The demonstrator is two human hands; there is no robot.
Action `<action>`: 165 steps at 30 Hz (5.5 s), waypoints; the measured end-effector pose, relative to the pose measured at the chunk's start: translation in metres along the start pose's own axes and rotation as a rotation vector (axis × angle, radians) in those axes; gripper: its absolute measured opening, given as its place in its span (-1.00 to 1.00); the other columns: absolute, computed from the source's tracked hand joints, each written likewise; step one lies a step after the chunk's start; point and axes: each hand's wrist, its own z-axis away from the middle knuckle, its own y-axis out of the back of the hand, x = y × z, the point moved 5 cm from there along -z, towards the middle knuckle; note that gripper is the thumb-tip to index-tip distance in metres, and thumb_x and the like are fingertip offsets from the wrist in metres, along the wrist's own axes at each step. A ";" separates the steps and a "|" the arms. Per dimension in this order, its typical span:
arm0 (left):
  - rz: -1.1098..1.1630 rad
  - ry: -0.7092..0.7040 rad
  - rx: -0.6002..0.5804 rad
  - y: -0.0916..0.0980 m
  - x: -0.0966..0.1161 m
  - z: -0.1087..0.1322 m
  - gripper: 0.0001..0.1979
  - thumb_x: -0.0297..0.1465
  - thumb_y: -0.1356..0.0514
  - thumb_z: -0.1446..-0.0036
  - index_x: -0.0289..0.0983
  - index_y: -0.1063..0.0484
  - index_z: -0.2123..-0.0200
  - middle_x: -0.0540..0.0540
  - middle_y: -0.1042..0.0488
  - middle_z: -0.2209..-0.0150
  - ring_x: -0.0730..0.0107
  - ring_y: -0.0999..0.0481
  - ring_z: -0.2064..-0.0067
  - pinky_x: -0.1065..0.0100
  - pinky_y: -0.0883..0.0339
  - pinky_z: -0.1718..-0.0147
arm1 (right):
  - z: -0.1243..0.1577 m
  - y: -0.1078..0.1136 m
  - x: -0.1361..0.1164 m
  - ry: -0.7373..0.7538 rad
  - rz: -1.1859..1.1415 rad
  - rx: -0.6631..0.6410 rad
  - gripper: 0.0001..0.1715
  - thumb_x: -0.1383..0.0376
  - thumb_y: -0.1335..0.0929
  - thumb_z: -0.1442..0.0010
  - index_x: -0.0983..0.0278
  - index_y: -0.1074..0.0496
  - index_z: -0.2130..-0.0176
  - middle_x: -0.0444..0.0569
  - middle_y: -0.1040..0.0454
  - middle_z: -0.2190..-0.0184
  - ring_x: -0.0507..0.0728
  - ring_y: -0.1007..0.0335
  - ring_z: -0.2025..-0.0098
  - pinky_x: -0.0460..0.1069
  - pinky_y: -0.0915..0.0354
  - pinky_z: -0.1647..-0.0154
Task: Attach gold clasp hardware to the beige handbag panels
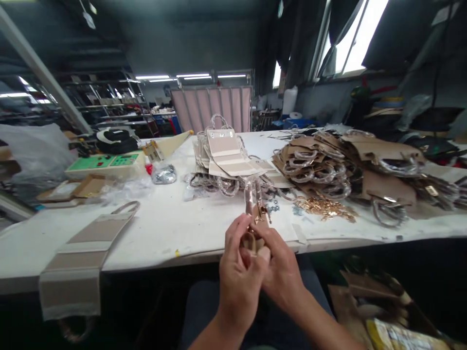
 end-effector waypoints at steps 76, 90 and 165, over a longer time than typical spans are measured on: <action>0.323 0.967 0.329 0.023 -0.201 0.021 -0.66 -0.16 -0.47 0.00 -0.32 -0.59 0.35 -0.09 -0.60 0.43 0.39 -0.50 0.43 0.39 -0.38 0.39 | -0.044 -0.027 0.130 -0.423 -0.783 0.189 -0.49 0.23 -0.47 -0.28 0.22 -0.20 0.57 -0.28 -0.16 0.67 -0.02 -0.07 0.71 -0.08 -0.13 0.72; 0.281 0.841 0.284 0.025 -0.193 0.013 -0.70 -0.16 -0.43 -0.04 -0.30 -0.59 0.42 -0.04 -0.54 0.48 0.40 -0.43 0.45 0.40 -0.29 0.42 | -0.054 -0.059 0.110 -0.373 -0.261 -0.251 -0.45 0.10 -0.43 -0.38 0.19 -0.28 0.56 -0.17 -0.31 0.64 0.03 -0.18 0.58 -0.03 -0.12 0.55; -1.411 -0.280 -0.645 0.026 -0.143 -0.068 -0.49 -0.18 -0.17 -0.42 -0.23 -0.35 -0.35 -0.14 -0.35 -0.40 0.04 -0.42 -0.23 -0.04 -0.35 -0.09 | -0.013 -0.024 0.157 -0.251 0.886 -0.463 -0.72 0.15 -0.28 -0.51 0.12 -0.56 0.13 -0.09 -0.57 0.14 0.13 -0.53 0.20 0.04 -0.01 0.37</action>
